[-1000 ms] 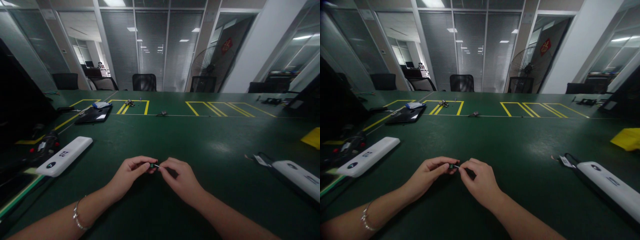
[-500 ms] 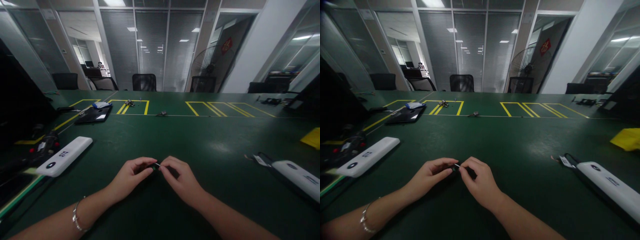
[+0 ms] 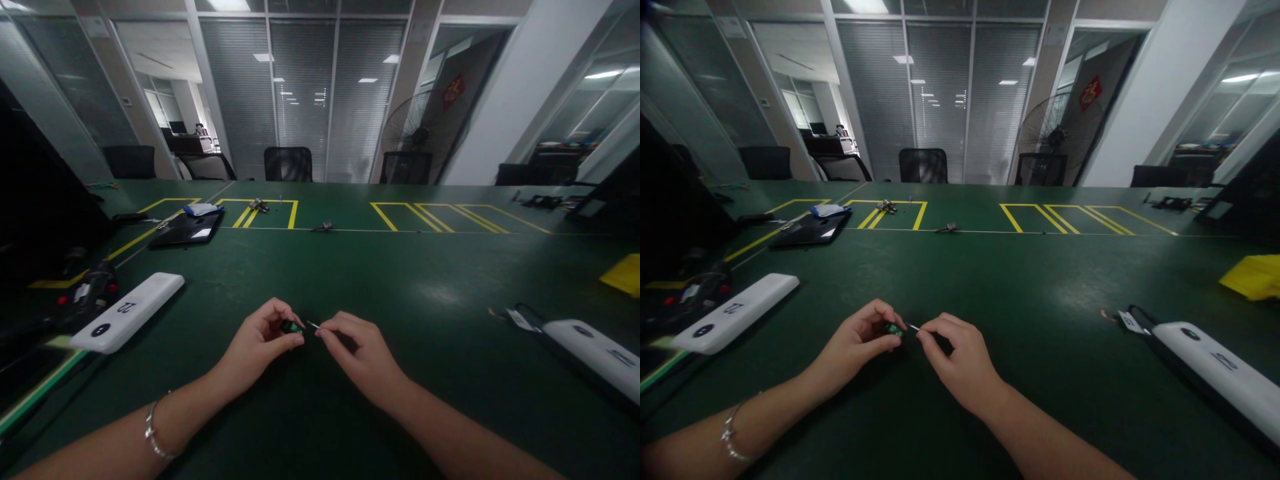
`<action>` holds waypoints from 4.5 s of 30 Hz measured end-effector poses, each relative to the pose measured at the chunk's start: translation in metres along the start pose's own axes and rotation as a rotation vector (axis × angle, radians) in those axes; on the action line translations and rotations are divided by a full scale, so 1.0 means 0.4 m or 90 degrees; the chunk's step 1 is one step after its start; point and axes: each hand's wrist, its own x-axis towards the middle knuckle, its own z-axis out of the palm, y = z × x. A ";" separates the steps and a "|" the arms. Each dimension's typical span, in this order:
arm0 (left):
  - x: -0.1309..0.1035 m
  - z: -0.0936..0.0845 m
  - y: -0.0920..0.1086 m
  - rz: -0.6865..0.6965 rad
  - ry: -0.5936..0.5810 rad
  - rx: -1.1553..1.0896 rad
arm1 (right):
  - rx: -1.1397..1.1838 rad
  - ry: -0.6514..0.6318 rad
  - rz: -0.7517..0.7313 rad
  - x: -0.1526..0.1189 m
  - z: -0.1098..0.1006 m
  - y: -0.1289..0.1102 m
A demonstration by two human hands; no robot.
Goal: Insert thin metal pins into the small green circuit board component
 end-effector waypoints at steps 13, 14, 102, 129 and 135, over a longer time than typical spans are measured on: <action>-0.011 0.002 0.004 0.038 0.064 0.099 | -0.061 -0.027 -0.004 -0.002 0.004 0.000; -0.012 0.002 0.004 0.050 0.062 0.113 | -0.064 -0.029 -0.001 -0.002 0.004 0.000; -0.010 -0.004 -0.003 0.150 -0.171 0.446 | 0.021 0.011 -0.005 0.004 0.000 -0.001; -0.012 -0.003 0.010 0.239 -0.118 0.543 | -0.131 -0.126 -0.147 -0.009 -0.010 -0.019; -0.012 -0.007 0.029 0.301 -0.138 0.592 | -0.139 -0.135 -0.130 -0.012 -0.008 -0.021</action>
